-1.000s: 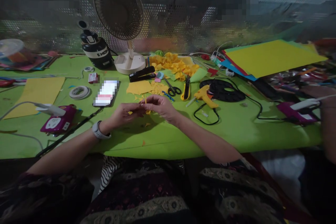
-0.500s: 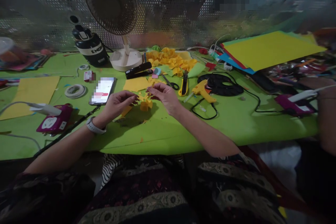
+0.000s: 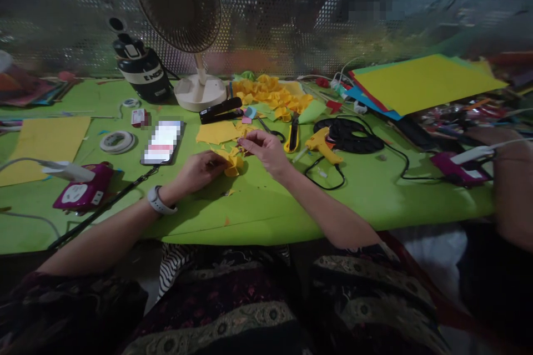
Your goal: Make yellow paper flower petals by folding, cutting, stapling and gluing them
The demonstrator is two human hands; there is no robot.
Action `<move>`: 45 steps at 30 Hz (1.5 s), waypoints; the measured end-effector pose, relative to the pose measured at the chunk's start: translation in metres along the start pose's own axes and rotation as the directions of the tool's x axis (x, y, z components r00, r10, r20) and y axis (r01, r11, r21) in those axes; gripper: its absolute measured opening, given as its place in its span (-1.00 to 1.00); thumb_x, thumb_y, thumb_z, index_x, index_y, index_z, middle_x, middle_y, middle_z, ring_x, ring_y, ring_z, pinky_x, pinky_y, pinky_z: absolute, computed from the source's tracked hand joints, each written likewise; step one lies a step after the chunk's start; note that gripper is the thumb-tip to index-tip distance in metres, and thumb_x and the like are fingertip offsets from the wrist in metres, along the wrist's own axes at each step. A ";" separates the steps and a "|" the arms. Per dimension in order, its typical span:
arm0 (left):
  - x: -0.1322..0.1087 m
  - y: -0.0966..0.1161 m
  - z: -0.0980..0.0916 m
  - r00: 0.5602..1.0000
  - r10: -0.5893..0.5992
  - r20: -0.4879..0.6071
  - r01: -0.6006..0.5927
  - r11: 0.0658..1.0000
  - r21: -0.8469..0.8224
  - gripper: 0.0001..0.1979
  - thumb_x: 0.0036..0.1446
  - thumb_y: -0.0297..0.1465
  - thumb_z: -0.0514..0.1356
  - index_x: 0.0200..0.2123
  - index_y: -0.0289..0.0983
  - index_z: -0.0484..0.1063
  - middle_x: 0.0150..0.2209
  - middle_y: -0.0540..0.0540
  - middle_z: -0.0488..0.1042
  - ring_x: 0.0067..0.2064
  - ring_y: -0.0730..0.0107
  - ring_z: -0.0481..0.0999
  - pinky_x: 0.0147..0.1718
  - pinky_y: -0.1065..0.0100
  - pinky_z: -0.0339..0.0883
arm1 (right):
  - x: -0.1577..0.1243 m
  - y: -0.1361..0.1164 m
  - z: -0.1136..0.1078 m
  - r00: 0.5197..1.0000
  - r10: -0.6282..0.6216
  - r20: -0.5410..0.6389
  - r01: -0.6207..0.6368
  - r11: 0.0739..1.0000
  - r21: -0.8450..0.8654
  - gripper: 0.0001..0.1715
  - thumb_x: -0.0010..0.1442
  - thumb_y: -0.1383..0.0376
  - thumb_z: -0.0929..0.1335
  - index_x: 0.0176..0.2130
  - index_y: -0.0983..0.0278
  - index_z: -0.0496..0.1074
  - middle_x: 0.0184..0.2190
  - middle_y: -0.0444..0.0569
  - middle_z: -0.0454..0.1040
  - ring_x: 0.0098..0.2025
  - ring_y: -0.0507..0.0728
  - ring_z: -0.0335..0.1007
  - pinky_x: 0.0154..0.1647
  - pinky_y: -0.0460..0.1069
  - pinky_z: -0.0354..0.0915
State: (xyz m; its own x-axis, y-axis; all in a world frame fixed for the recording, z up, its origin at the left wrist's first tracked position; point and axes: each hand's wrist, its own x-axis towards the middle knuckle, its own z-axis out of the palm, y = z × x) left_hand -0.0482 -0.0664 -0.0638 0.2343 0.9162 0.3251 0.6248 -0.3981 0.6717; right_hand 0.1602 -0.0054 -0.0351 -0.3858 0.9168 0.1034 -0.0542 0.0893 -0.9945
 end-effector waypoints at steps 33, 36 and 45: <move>-0.002 -0.010 -0.009 0.964 0.250 0.088 -0.261 0.954 0.145 -0.72 0.17 -0.48 0.12 -0.09 -0.25 0.55 -0.10 -0.19 0.57 -0.11 0.25 0.55 -0.10 0.14 0.50 | 0.002 -0.013 -0.028 0.751 0.301 0.588 0.235 0.711 -0.663 -0.79 0.20 0.18 0.39 -0.32 0.25 0.58 -0.37 -0.07 0.59 -0.37 0.07 0.43 -0.35 -0.03 0.23; -0.001 -0.010 -0.009 0.966 0.245 0.083 -0.255 0.955 0.149 -0.75 0.19 -0.46 0.13 -0.11 -0.25 0.54 -0.11 -0.19 0.57 -0.11 0.26 0.55 -0.10 0.15 0.50 | 0.002 -0.014 -0.030 0.759 0.296 0.580 0.252 0.688 -0.680 -0.77 0.18 0.14 0.41 -0.30 0.24 0.59 -0.35 -0.05 0.60 -0.36 0.09 0.44 -0.37 -0.03 0.21; -0.003 -0.004 -0.013 0.974 0.193 0.114 -0.210 0.964 0.162 -0.74 0.13 -0.46 0.16 -0.08 -0.27 0.45 -0.04 -0.23 0.54 -0.08 0.19 0.57 -0.10 0.13 0.50 | 0.010 -0.034 -0.067 0.909 0.207 0.362 0.209 0.525 -0.825 -0.69 0.19 0.08 0.39 -0.23 0.25 0.58 -0.34 -0.01 0.58 -0.38 0.10 0.40 -0.40 -0.02 0.16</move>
State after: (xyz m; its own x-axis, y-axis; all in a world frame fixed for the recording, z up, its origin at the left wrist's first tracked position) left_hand -0.0607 -0.0687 -0.0590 0.4343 0.8211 0.3705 0.6735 -0.5691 0.4717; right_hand 0.2205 0.0267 -0.0010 -0.6954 0.7106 -0.1068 0.6507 0.5596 -0.5133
